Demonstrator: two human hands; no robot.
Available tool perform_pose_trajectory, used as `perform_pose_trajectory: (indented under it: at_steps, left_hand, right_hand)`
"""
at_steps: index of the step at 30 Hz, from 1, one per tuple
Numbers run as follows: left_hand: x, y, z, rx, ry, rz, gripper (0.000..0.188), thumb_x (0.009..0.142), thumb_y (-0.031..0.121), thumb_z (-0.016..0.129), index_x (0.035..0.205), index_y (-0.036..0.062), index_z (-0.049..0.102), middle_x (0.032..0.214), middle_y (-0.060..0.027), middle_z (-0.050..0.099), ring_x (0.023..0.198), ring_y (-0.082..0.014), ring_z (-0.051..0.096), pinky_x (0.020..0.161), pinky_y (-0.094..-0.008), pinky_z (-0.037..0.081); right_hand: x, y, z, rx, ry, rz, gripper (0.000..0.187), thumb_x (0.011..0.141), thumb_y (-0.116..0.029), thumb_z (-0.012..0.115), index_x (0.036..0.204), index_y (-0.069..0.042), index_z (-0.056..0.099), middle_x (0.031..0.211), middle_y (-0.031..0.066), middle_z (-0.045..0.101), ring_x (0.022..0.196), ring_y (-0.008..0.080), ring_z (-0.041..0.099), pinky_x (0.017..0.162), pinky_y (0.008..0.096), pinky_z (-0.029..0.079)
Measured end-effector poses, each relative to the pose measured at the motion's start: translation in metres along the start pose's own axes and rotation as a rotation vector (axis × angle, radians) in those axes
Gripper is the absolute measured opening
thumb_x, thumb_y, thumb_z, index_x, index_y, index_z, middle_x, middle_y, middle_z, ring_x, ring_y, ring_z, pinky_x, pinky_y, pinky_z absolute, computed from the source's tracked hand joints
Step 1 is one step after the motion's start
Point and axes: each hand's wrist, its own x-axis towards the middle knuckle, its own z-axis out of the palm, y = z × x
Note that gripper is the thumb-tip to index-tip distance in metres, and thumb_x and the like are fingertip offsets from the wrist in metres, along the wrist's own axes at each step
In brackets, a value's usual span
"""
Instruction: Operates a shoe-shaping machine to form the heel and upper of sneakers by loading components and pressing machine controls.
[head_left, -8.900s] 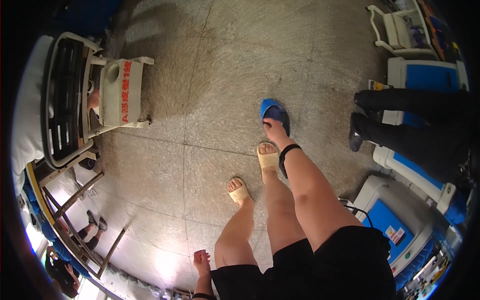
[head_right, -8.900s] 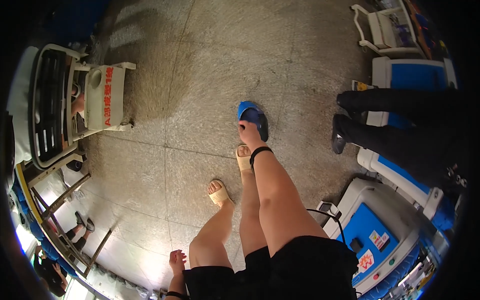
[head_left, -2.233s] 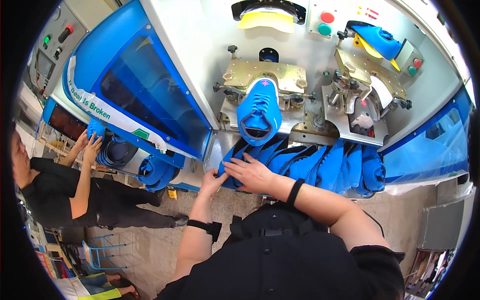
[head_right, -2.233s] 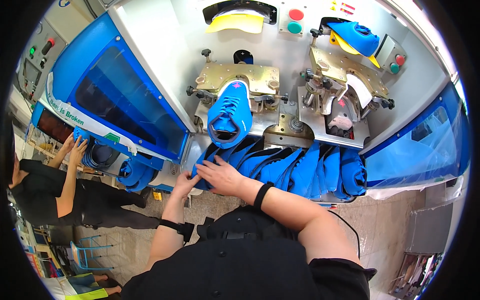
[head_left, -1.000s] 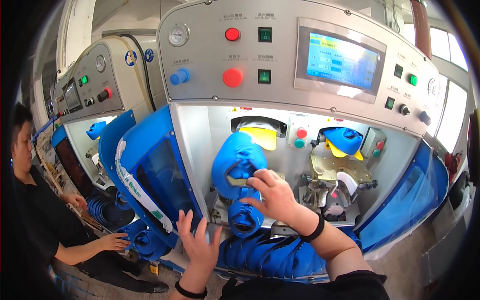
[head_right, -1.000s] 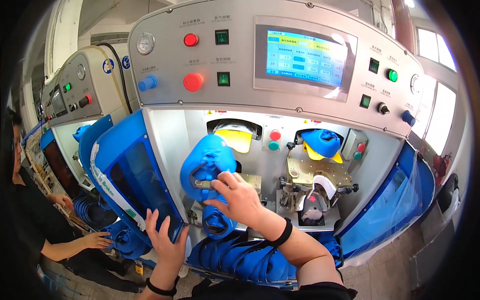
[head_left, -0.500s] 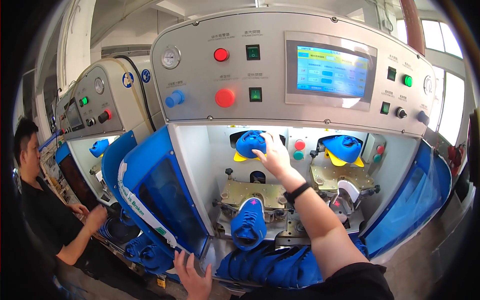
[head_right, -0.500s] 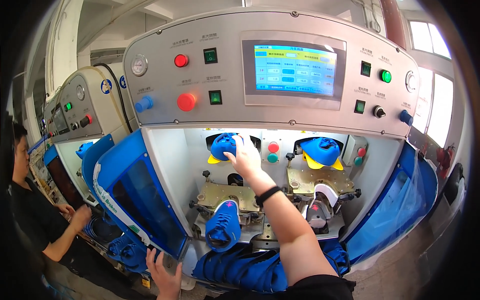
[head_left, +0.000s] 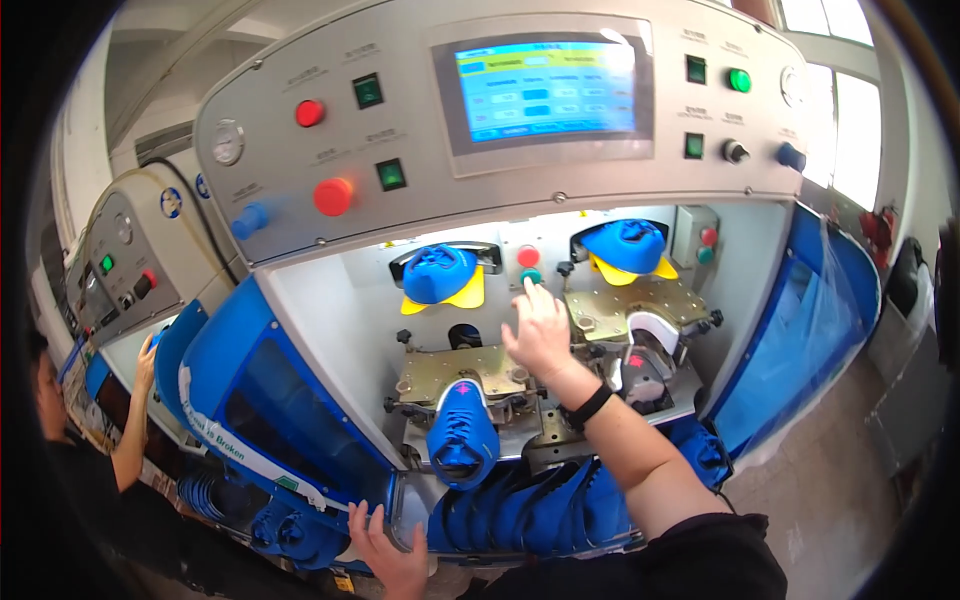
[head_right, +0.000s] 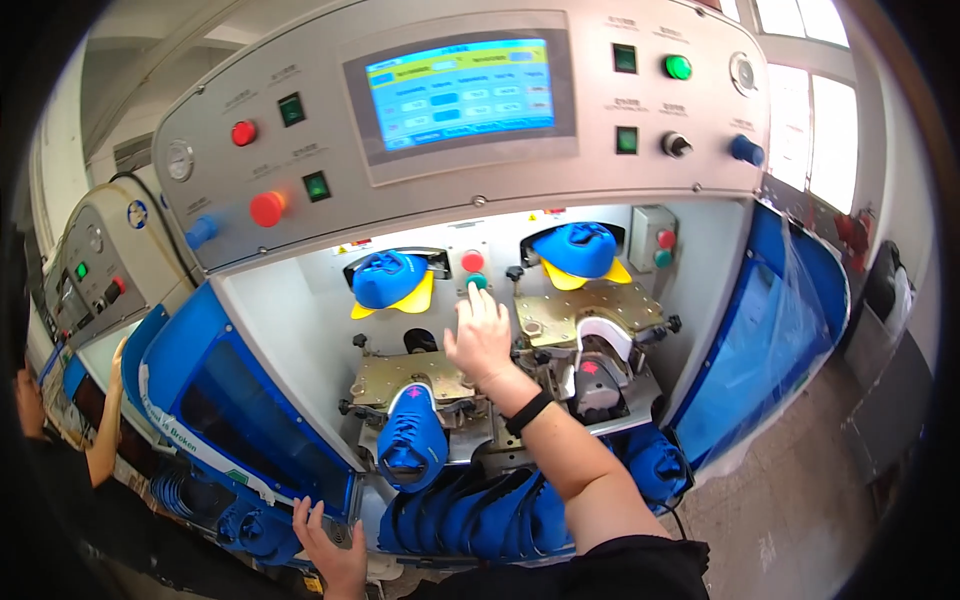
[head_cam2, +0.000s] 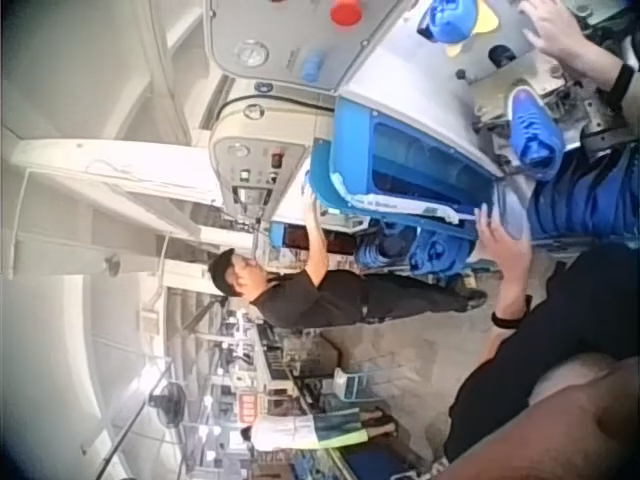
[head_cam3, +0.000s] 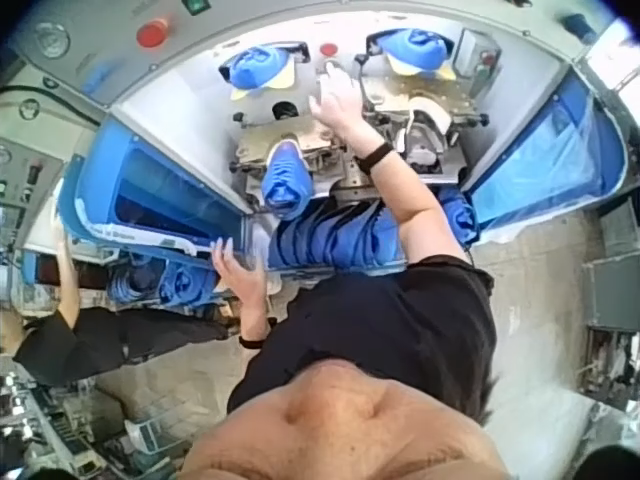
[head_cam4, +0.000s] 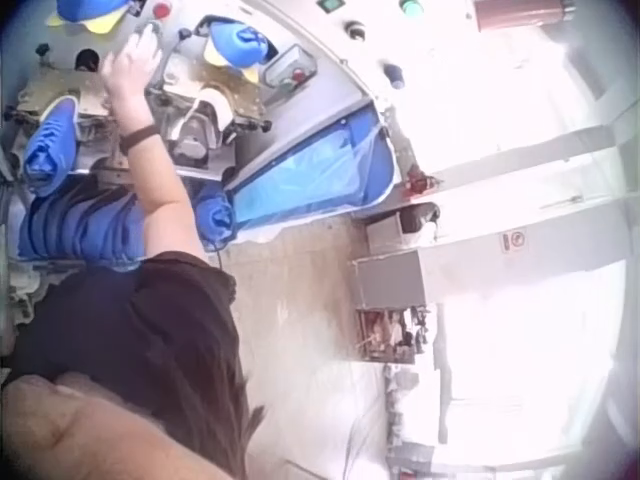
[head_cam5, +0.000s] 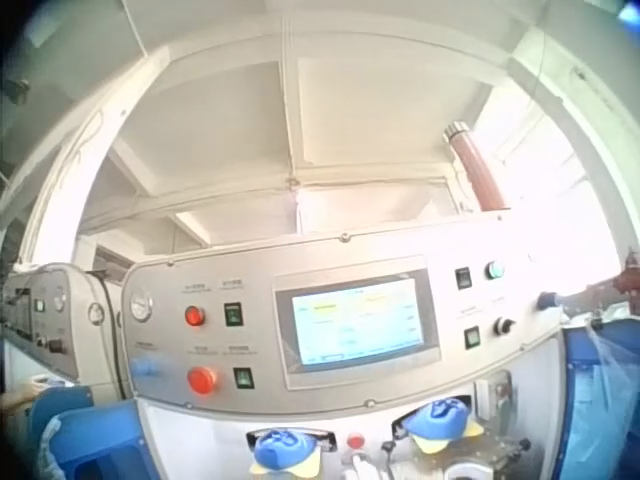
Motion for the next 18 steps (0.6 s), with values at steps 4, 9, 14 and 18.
perform_pose_trajectory:
  at_steps: [4, 9, 14, 18]
  left_hand:
    - [-0.001, 0.009, 0.007, -0.075, -0.082, 0.078, 0.057, 0.072, 0.01, 0.077, 0.122, 0.0018, 0.05, 0.133, -0.0214, 0.044, 0.133, -0.0439, 0.038, 0.106, -0.0539, 0.033]
    - [0.005, 0.015, 0.034, -0.253, -0.149, 0.189, 0.042, 0.072, 0.011, 0.076, 0.109, 0.002, 0.058, 0.124, -0.0204, 0.052, 0.121, -0.0434, 0.048, 0.1, -0.0502, 0.04]
    - [0.02, 0.05, 0.066, -0.441, -0.252, 0.286, 0.032, 0.072, 0.008, 0.076, 0.099, 0.0016, 0.062, 0.116, -0.019, 0.058, 0.11, -0.0396, 0.057, 0.095, -0.0458, 0.045]
    - [0.021, 0.08, 0.097, -0.855, -0.577, 0.306, 0.019, 0.075, 0.002, 0.075, 0.092, -0.0002, 0.066, 0.09, -0.0146, 0.067, 0.082, -0.0262, 0.067, 0.078, -0.0324, 0.053]
  right_hand:
    - [0.042, 0.072, -0.069, -0.399, 0.383, 0.16, 0.038, 0.079, -0.031, 0.068, 0.108, -0.008, 0.061, 0.115, 0.0115, 0.057, 0.101, 0.0281, 0.054, 0.077, 0.0434, 0.045]
    - [0.064, 0.201, -0.14, -0.187, -0.112, 0.347, 0.044, 0.073, -0.041, 0.078, 0.105, -0.015, 0.065, 0.105, 0.0087, 0.064, 0.094, 0.0297, 0.062, 0.081, 0.0395, 0.05]
    - [0.01, 0.166, -0.152, 0.124, -0.116, 0.2, 0.039, 0.072, -0.034, 0.08, 0.098, -0.009, 0.064, 0.095, 0.014, 0.064, 0.089, 0.0337, 0.063, 0.078, 0.0403, 0.05]
    - [-0.087, 0.109, -0.174, 0.072, -0.028, 0.101, 0.028, 0.074, -0.026, 0.078, 0.093, -0.011, 0.064, 0.087, 0.0117, 0.058, 0.084, 0.0334, 0.06, 0.072, 0.0425, 0.048]
